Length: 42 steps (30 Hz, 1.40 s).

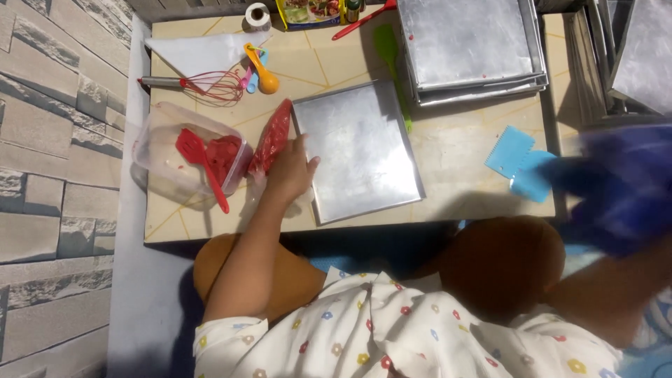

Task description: Greasing a metal baking tray using a silicone brush and a cloth in a bakery setting.

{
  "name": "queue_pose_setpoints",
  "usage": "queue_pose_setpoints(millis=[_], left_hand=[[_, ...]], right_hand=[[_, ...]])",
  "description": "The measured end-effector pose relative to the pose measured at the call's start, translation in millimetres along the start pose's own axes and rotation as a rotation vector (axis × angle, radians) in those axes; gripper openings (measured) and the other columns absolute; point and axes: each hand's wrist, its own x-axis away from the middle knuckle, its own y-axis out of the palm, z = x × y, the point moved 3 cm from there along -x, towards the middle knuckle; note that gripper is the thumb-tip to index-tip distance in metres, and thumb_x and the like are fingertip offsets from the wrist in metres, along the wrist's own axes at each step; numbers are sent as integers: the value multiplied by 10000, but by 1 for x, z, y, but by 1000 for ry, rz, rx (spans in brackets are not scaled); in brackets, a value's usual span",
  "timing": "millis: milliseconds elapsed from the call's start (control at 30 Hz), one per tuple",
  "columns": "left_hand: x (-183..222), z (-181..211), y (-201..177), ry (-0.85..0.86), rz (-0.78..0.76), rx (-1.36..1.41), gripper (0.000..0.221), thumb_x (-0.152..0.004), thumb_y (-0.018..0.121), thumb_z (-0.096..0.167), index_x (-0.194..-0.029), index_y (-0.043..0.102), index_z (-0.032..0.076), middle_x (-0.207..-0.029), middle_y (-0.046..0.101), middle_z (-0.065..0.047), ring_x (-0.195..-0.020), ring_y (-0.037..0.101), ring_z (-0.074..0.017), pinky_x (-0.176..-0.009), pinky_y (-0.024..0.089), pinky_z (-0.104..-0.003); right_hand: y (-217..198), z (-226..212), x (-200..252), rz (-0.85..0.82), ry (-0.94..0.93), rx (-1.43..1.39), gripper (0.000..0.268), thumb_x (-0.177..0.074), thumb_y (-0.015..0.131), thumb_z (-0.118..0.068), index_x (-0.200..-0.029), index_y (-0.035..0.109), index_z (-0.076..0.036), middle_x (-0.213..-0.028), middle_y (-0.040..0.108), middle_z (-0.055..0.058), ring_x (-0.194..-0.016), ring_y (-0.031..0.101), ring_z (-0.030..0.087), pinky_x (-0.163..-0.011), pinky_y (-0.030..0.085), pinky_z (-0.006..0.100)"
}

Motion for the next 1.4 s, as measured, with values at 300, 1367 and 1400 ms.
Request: queue_pose_setpoints(millis=[300,1367,1400], left_hand=[[-17,-9,10,-146,-128,-30,611,-1058,532,229,-1569,290,-3,-1536,411,-297,-1421,465,-409,-1119,440,-538],[-71,-60,40,-35,-334,281,422,-991,434,116,-1337,448,-127,-658,731,-160,-593,757,-263,-576,635,-427],[-73,-62,43,-34,-335,279,422,-991,434,116,-1337,448,-127,-658,731,-160,-593,757,-263,-576,635,-427]], right_hand=[[256,-108,-58,-176,-187,-281,249,-778,718,-24,-1023,746,-53,-943,708,156,-951,695,336,-925,508,405],[527,-101,-158,-345,-305,605,359,-984,522,-408,-1259,659,-222,-1548,366,-2,-1454,270,294,-1022,282,740],[527,-102,-158,-343,-303,603,359,-984,522,-408,-1259,659,-222,-1548,366,-2,-1454,270,294,-1022,282,740]])
